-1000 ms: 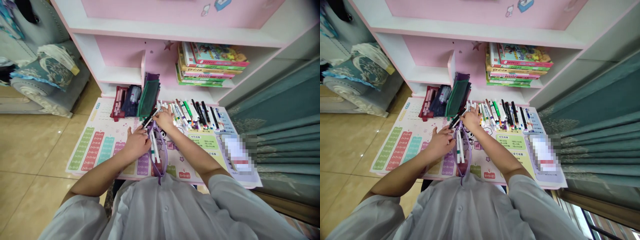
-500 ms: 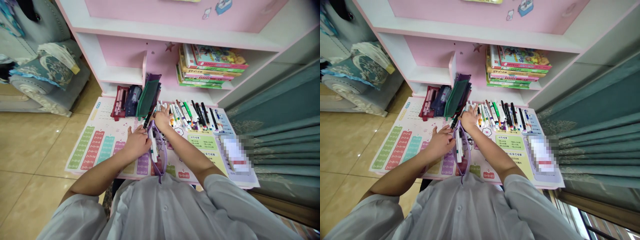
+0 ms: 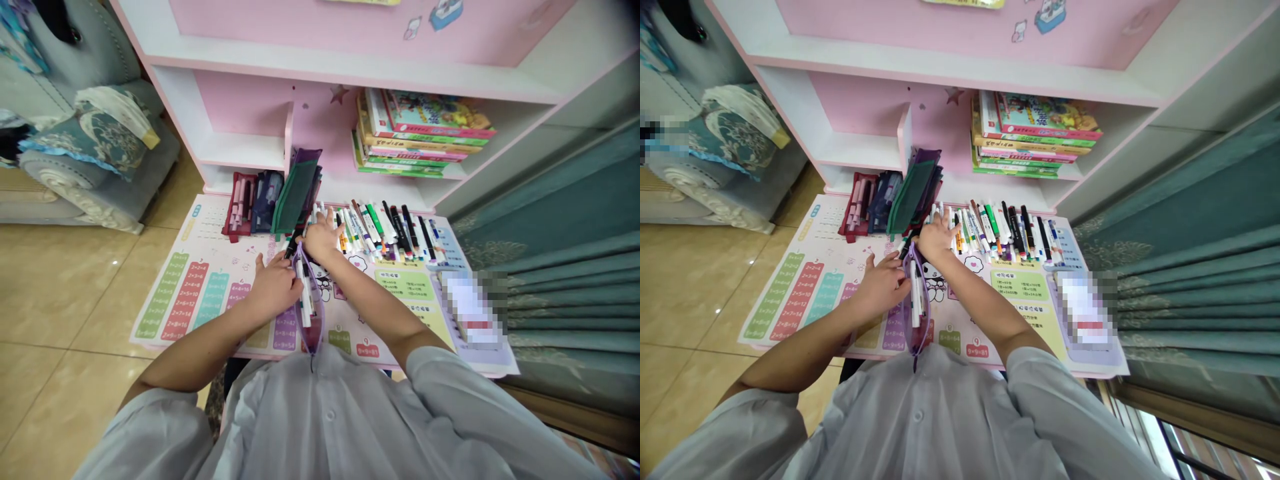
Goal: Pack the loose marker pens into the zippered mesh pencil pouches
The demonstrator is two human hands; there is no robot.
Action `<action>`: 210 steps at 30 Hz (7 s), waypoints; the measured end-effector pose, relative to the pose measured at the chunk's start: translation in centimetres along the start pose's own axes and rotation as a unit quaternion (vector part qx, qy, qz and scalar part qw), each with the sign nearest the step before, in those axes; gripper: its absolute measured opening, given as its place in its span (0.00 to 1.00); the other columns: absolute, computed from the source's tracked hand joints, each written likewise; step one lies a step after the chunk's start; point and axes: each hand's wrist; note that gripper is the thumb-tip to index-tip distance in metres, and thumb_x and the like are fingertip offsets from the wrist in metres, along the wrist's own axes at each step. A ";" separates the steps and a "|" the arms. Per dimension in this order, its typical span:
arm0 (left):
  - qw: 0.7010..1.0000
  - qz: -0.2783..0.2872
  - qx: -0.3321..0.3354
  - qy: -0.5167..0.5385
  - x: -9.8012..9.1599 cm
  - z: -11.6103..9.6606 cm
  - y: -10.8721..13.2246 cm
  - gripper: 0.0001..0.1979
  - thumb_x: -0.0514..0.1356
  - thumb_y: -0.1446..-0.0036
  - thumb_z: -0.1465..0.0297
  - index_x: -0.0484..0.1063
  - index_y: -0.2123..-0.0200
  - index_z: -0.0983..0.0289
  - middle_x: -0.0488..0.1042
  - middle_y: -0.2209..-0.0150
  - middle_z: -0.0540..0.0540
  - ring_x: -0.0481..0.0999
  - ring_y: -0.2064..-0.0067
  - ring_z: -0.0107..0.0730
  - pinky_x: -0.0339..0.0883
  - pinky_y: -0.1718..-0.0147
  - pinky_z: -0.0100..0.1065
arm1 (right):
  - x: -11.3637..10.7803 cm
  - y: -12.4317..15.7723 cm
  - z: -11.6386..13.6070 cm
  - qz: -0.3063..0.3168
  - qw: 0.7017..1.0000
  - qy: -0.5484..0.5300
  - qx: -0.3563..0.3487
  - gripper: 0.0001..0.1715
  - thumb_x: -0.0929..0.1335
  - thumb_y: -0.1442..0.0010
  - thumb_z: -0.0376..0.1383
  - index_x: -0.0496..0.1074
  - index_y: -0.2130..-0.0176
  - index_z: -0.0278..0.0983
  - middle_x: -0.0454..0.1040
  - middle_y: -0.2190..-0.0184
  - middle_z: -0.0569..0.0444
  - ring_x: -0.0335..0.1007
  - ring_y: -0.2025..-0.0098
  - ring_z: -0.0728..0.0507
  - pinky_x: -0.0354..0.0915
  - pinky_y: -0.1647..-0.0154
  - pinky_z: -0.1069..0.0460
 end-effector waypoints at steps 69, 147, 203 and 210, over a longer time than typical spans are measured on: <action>1.000 0.000 -0.011 0.023 0.1 -0.3 -0.2 0.16 0.53 0.40 0.68 0.74 0.77 0.62 0.77 0.48 0.58 0.63 0.35 0.50 0.44 0.38 0.68 | -2.3 3.5 -6.6 -0.074 0.986 0.141 0.048 0.22 0.67 0.45 0.42 0.78 0.55 0.32 0.60 0.35 0.37 0.38 0.30 0.24 0.46 0.40 0.25; 0.999 -0.011 -0.015 0.026 0.3 0.0 -0.4 0.16 0.51 0.40 0.68 0.73 0.77 0.62 0.77 0.47 0.58 0.64 0.35 0.52 0.44 0.38 0.69 | -2.9 2.7 -8.9 -0.047 0.989 0.123 0.061 0.19 0.66 0.43 0.41 0.79 0.58 0.31 0.62 0.36 0.38 0.42 0.31 0.25 0.47 0.39 0.26; 1.000 0.003 -0.004 -0.019 0.2 0.2 -0.4 0.16 0.50 0.39 0.75 0.77 0.58 0.61 0.70 0.40 0.62 0.58 0.32 0.55 0.47 0.40 0.73 | -4.1 8.7 -5.0 -0.113 0.967 0.045 -0.223 0.24 0.64 0.40 0.26 0.74 0.47 0.42 0.64 0.37 0.42 0.46 0.30 0.27 0.54 0.38 0.26; 0.999 0.021 0.035 -0.031 0.1 0.6 -0.3 0.16 0.50 0.39 0.75 0.78 0.60 0.61 0.69 0.39 0.61 0.57 0.32 0.58 0.47 0.40 0.74 | -3.1 8.7 -8.0 -0.116 0.943 0.057 -0.307 0.13 0.65 0.36 0.33 0.78 0.54 0.41 0.64 0.37 0.43 0.42 0.29 0.26 0.52 0.36 0.26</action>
Point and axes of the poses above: each hand's wrist, its own y-axis away from the middle knuckle, its own x-axis out of the palm, z = x × y
